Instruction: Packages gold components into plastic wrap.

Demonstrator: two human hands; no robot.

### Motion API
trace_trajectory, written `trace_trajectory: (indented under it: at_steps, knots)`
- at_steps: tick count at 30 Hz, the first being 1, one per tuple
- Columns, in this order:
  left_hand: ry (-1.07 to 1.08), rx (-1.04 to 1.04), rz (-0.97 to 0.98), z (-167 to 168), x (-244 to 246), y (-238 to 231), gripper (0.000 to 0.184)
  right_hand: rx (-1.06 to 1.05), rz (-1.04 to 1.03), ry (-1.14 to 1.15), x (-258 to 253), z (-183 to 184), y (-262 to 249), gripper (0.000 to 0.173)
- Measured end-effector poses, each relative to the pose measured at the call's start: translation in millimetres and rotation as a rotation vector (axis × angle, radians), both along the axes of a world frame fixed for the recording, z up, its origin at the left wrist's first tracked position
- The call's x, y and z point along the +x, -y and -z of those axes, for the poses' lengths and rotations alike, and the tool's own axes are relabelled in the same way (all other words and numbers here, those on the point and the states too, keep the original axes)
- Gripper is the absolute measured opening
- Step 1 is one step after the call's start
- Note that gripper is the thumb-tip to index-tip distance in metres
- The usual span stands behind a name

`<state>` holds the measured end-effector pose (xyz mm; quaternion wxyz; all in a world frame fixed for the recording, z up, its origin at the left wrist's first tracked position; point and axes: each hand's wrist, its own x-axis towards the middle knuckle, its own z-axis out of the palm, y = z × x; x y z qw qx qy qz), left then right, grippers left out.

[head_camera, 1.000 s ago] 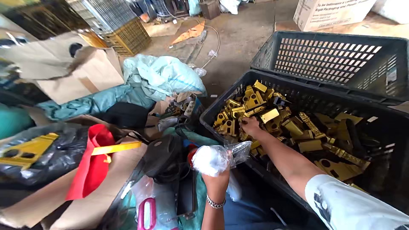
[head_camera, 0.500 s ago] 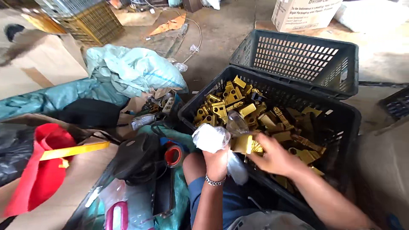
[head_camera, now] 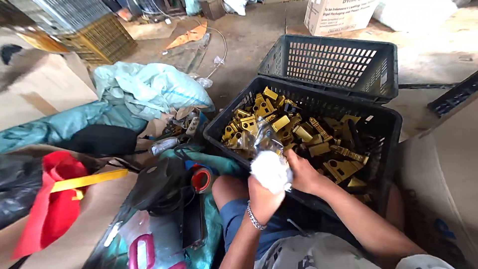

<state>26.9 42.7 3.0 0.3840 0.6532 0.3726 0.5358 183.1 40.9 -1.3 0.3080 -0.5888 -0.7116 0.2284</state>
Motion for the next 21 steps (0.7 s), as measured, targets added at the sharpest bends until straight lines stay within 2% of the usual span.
trace_trajectory:
  at_steps: [2,4,5,7,8,10,12,13,15,17,18,19,21]
  knots:
    - [-0.206,0.154,-0.036,13,0,-1,0.054,-0.181,-0.023,-0.225,6,-6,-2,0.081]
    - [-0.137,0.107,-0.140,19,1,-3,0.055,-0.386,-0.094,-0.544,11,-13,2,0.091]
    - [-0.044,0.063,-0.191,19,1,-5,0.056,-0.410,-0.108,-0.682,13,-16,7,0.089]
    - [0.061,-0.008,-0.131,12,1,3,0.049,-0.285,-0.032,-0.829,13,-15,15,0.065]
    - [0.060,-0.036,0.012,7,1,15,0.042,-0.208,0.025,-0.812,12,-11,18,0.053]
    - [0.029,-0.045,0.276,2,4,36,0.035,-0.147,-0.002,-0.684,18,-3,22,0.041]
    - [0.117,-0.123,0.369,2,-4,38,0.032,-0.235,-0.080,-0.601,38,-11,26,0.031]
    - [0.196,-0.192,0.379,2,-15,33,0.034,-0.264,-0.052,-0.653,51,-18,27,0.025]
    - [0.266,-0.333,0.334,0,-37,22,0.037,-0.214,0.195,-0.973,78,-26,19,0.014]
    - [0.140,-0.307,0.198,2,-41,17,0.030,-0.147,0.412,-1.316,94,-29,-2,0.027]
    - [0.065,-0.225,0.138,9,-37,14,0.033,-0.186,0.415,-1.322,92,-27,-7,0.035]
    - [0.025,-0.132,0.095,17,-30,12,0.039,-0.267,0.319,-1.196,83,-23,-6,0.043]
    - [0.028,-0.037,0.040,31,-13,11,0.051,-0.393,0.022,-0.875,48,-10,7,0.042]
